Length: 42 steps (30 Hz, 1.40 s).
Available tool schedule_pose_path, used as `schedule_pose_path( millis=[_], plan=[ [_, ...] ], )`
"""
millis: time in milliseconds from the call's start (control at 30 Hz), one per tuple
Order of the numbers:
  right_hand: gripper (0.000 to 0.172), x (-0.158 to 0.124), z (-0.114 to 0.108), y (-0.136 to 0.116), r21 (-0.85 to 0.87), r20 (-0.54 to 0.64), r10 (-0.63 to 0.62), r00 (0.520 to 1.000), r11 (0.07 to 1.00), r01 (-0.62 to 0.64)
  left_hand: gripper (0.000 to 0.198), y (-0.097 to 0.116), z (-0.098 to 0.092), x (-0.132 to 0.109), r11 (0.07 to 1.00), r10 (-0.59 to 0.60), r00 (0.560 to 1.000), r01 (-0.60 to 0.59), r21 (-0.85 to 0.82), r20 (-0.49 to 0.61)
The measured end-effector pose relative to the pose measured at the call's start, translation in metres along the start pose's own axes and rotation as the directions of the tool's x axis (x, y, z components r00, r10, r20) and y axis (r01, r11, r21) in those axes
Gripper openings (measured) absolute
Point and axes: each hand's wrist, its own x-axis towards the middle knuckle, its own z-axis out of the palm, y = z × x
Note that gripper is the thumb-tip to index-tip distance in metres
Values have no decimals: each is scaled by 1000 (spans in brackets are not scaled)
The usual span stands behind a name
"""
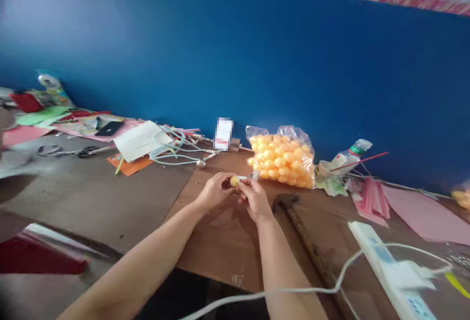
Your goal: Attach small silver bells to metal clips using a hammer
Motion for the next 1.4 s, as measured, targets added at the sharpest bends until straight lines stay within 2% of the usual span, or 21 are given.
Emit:
schedule_pose_path(
  millis=[300, 500, 700, 1267, 1333, 1400],
  plan=[
    [35, -2, -4, -2, -66, 24, 12, 1000, 998, -11, 35, 7, -7, 2, 998, -27, 997, 31, -47, 73],
    [33, 0, -6, -1, -20, 42, 3, 999, 1000, -3, 34, 9, -8, 2, 999, 27, 993, -23, -31, 118],
    [31, 2, -8, 1, -19, 46, 8, 999, 1000, -7, 34, 9, -7, 1, 1000, 1, 994, 1, -11, 105],
    [33, 2, -11, 4, -73, 43, 4, 999, 997, -1, 33, 9, -6, -1, 999, 31, 993, -28, -22, 115],
    [33, 2, -10, 4, -84, 41, 1, 999, 996, 3, 34, 8, -5, 0, 999, 12, 994, -8, -36, 111],
    [32, 1, -9, 2, -72, 44, -9, 999, 997, 12, 35, 7, -3, 2, 991, -46, 992, 60, -119, 117]
  ],
)
